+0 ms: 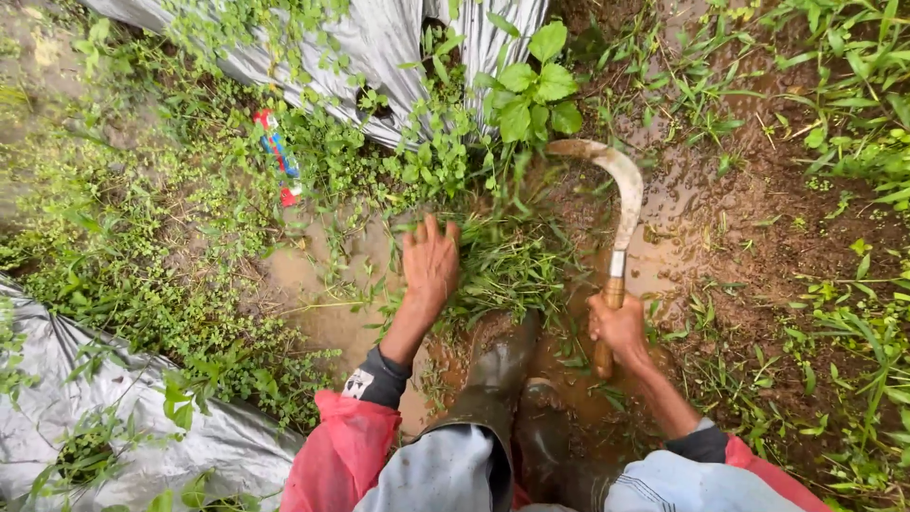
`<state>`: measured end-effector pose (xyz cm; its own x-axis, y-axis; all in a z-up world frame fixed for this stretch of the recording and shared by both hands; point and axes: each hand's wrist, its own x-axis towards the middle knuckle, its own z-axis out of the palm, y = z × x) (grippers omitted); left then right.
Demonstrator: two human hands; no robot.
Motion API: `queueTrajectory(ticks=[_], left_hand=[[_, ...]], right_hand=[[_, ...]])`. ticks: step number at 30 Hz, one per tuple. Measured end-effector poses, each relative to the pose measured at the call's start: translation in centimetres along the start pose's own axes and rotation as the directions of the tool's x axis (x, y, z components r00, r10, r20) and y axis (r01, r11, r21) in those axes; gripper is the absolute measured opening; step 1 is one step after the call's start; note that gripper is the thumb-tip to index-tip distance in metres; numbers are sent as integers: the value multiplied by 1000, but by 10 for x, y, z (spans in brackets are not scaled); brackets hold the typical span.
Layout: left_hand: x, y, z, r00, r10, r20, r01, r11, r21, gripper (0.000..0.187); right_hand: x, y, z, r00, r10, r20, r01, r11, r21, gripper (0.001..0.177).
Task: The person uses a sickle to cut weeds and grass in a muddy outdoor area. They gather the cut vegetation by hand and place it into a large white plastic bag positioned nearby.
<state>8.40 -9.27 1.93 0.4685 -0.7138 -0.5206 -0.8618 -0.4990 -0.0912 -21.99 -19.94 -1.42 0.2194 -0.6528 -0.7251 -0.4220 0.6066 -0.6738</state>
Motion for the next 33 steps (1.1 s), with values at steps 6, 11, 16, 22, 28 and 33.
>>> queueTrajectory(ticks=[6,11,16,22,28,33], left_hand=[[1,40,-87,922,99,-375,-147,984,-102,94],[68,49,-34,859,-226,-459,37,922,-385,117],[81,49,2,906,-291,-309,195,932,-307,89],[80,42,31,925,-301,-231,225,925,-308,51],[85,29,59,958,-167,-232,122,973,-196,32],[65,33,40,952,-151,-268,110,981,-159,25]], right_hand=[[18,19,2,983,-181,7,181,979,-95,17],[17,24,11,893,-424,-151,411,905,-112,27],[42,45,-4,734,-671,-102,616,722,-314,24],[54,-13,6,631,-747,210,758,538,-368,38],[40,-76,14,672,-632,386,712,408,-571,48],[50,-24,-15,823,-469,321,537,460,-707,55]])
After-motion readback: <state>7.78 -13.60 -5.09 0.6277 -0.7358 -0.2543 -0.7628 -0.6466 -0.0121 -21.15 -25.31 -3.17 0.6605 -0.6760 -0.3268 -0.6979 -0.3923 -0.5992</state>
